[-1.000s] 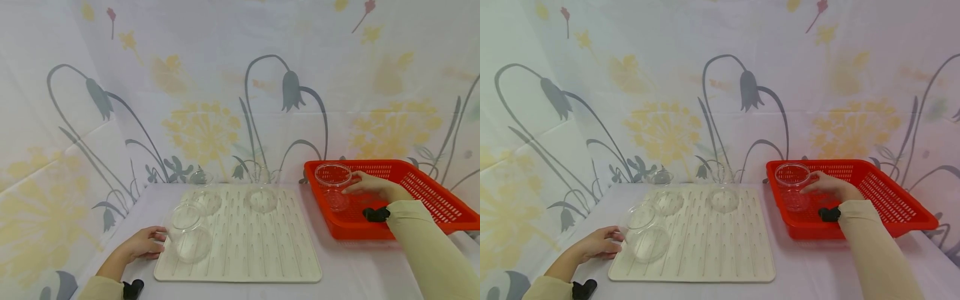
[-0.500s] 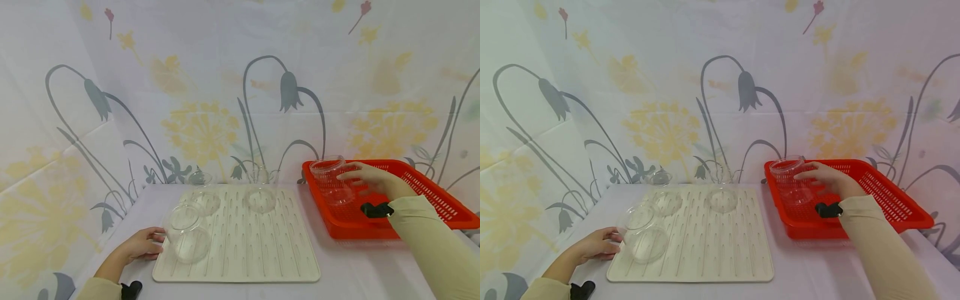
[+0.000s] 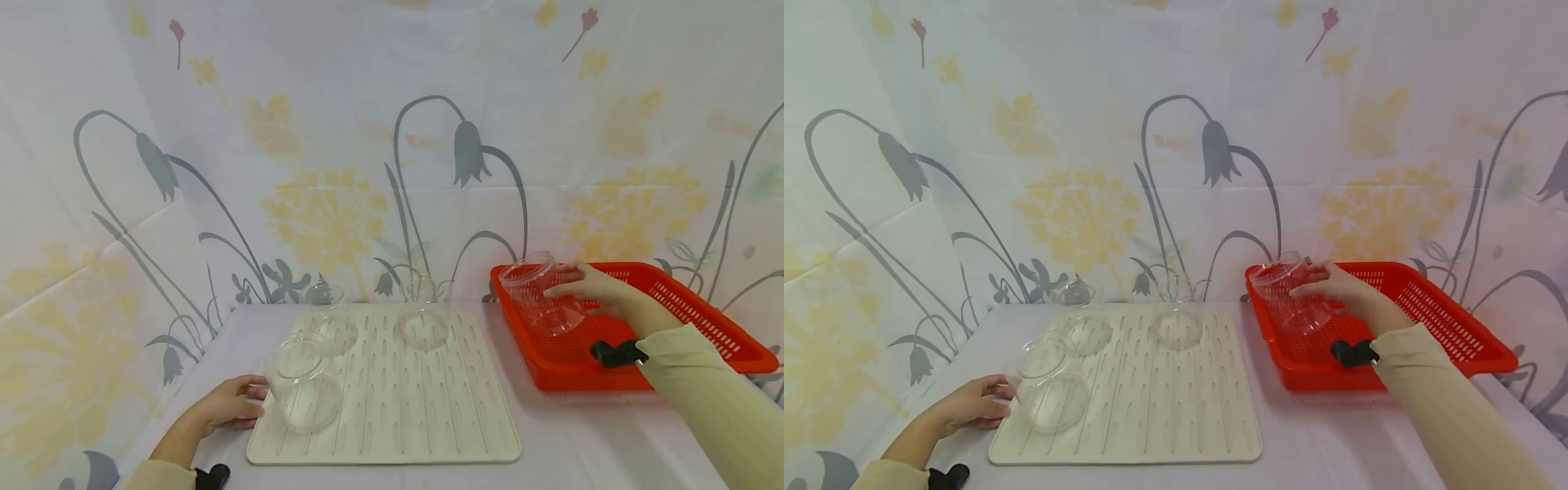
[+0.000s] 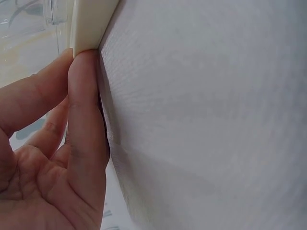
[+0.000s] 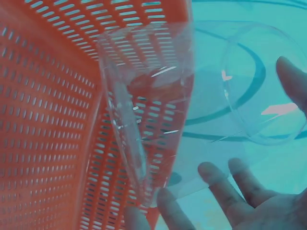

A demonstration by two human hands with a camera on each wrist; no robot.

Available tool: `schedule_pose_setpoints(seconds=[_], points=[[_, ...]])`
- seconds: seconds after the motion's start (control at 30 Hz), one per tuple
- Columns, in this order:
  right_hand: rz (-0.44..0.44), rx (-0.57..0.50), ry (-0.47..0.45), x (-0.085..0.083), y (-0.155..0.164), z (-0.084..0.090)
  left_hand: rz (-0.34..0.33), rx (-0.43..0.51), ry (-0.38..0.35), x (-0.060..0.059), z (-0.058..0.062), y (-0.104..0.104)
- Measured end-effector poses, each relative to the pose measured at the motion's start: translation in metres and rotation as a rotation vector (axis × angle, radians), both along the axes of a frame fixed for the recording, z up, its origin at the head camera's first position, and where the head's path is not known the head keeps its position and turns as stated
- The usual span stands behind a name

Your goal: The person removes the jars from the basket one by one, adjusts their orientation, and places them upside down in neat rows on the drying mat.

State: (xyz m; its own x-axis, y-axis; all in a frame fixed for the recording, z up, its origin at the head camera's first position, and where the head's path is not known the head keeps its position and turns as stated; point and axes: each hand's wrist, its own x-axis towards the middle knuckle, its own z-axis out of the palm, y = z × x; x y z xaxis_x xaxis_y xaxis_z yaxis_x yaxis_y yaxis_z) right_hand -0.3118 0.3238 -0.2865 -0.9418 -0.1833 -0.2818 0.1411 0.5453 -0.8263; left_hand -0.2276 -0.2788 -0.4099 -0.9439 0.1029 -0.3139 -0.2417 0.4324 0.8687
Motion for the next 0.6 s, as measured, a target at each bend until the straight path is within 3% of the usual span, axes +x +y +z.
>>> schedule_pose_setpoints(seconds=[0.4,0.6], points=[[-0.003,0.035,-0.004,0.007,-0.007,0.002,0.038,-0.019,0.057,0.002,0.004,-0.007],[-0.017,0.072,0.055,0.010,-0.010,0.002,0.063,0.063,0.122,0.004,0.013,-0.010]])
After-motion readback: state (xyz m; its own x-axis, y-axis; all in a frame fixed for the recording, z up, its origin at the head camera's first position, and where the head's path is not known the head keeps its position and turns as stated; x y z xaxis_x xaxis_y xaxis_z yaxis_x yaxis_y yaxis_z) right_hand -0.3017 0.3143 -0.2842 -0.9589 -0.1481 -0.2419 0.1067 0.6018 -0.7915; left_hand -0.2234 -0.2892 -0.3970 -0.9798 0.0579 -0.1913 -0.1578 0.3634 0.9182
